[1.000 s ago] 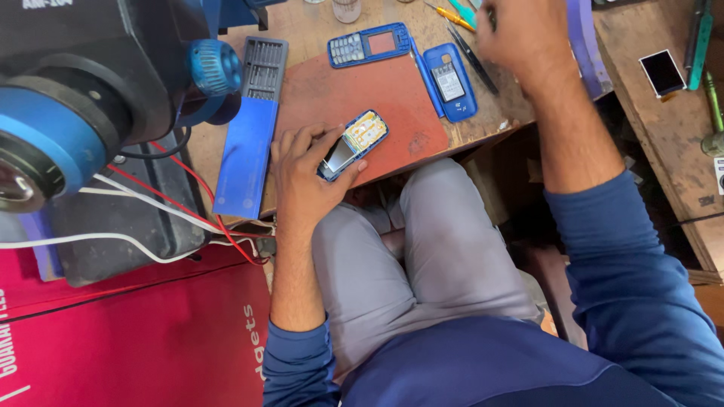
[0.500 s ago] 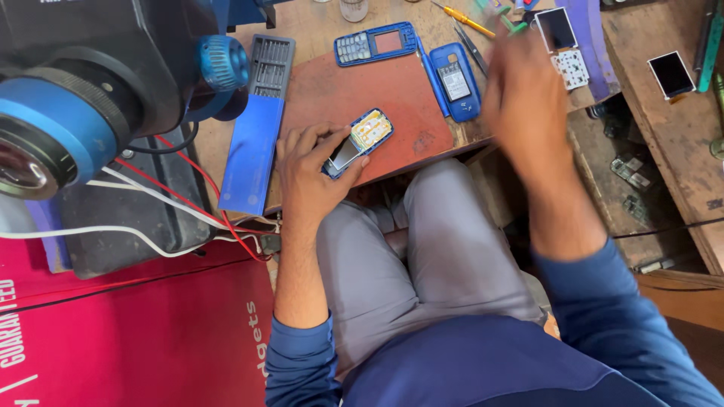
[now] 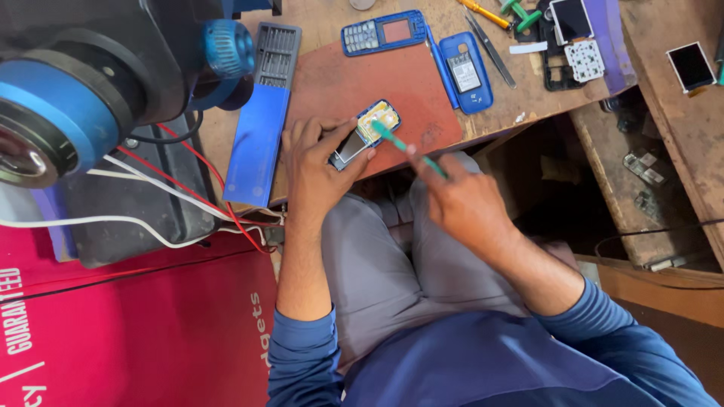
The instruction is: The person repairs a mobile phone by cleaning the circuit board with a brush and liquid, then removing and reattaching the display screen.
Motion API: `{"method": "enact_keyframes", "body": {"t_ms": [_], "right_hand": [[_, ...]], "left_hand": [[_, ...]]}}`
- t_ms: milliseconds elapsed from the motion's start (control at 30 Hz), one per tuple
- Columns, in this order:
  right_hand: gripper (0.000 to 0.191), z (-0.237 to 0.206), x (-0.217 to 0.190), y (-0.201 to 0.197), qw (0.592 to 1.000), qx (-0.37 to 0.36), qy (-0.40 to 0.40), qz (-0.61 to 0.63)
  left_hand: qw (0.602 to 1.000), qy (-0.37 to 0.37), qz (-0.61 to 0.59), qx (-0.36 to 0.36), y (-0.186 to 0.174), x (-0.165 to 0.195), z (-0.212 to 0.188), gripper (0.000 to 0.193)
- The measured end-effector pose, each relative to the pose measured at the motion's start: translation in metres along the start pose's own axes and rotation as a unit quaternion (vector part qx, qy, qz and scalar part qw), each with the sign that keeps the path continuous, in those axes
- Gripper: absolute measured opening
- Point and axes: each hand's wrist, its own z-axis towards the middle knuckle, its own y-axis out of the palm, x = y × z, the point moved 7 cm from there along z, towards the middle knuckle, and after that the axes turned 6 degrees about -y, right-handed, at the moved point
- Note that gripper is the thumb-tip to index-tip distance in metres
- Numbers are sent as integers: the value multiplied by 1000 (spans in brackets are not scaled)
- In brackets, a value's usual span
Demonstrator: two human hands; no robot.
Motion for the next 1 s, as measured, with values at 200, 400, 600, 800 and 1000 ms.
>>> {"method": "enact_keyframes", "body": {"t_ms": [200, 400, 600, 800, 1000], "right_hand": [[63, -8, 0, 7, 999, 39, 8, -8], [67, -36, -6, 33, 1000, -4, -4, 21], [66, -30, -18, 29, 997, 60, -43, 9], [65, -61, -15, 31, 998, -37, 42, -20], [64, -52, -26, 26, 1000, -4, -9, -5]], "left_hand": [[1000, -7, 6, -2, 4, -6, -17, 47], [1000, -17, -5, -6, 18, -13, -45, 47], [1000, -2, 4, 1, 8, -1, -62, 46], [1000, -4, 4, 4, 16, 1, -67, 47], [1000, -8, 12, 3, 14, 12, -73, 45]]}}
